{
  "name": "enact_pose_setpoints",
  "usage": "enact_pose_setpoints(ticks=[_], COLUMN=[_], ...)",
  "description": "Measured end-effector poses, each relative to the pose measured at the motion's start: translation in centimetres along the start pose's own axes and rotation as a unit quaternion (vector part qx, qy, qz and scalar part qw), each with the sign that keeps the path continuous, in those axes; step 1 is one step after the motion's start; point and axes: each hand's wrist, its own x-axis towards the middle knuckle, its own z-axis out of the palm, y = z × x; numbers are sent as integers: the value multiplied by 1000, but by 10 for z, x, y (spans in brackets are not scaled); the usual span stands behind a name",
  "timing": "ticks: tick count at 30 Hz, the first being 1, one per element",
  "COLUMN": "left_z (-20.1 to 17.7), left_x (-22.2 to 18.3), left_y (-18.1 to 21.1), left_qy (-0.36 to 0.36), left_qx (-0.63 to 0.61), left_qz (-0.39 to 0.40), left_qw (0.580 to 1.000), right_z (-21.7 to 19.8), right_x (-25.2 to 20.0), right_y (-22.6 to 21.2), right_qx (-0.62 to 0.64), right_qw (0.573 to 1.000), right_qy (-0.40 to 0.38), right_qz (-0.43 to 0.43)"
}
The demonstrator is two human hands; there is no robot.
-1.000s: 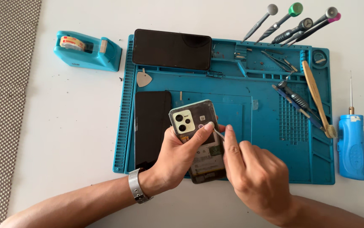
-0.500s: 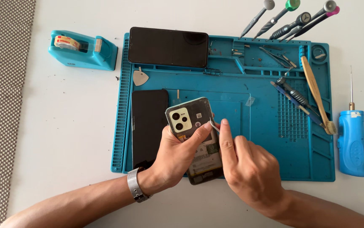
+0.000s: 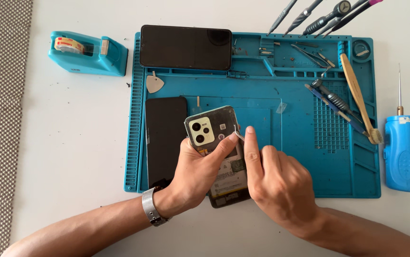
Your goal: The person cleans the edges of a smartphone with a cloth, then uses a metal spudger to pry off a protective film from the back. They spray the interior with a cleaning agent and wipe the components with a wooden stick.
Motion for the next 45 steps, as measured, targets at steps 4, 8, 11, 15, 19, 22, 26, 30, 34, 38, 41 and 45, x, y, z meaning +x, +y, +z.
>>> enact_pose_setpoints(ticks=[4,8,11,15,19,22,26,30,34,38,41,45], left_z=[1,6,5,1,-4,-7,-8,-9,-9,-9,-10,-9], left_x=[0,-4,-6,-9,-14,-16,-16,-10,-6,-6,-5,-5], left_y=[1,3,9,7,-8,-15,-14,-5,2,3,3,4], left_qy=[6,22,-30,-76,-87,-94,-95,-82,-91,-114,-104,-100], left_qx=[16,22,17,-12,-19,-31,-56,-57,-43,-50,-31,-32], left_qz=[4,-21,-10,0,43,57,32,20,18,16,-3,-7], left_qw=[1000,999,999,997,995,993,993,995,995,992,994,994], right_z=[1,2,2,1,-2,-3,-8,-18,-17,-15,-15,-19], right_x=[2,8,18,24,20,20,20,11,1,-5,-6,-2], right_y=[-1,0,12,24,23,19,20,18,15,17,18,15], right_qx=[-6,3,93,331,413,406,367,279,185,143,139,138], right_qw=[1000,999,993,930,890,897,917,955,981,987,988,989], right_qy=[3,32,64,68,35,17,10,-4,-8,-42,-43,-24], right_qz=[4,18,27,144,188,175,154,99,49,50,51,55])
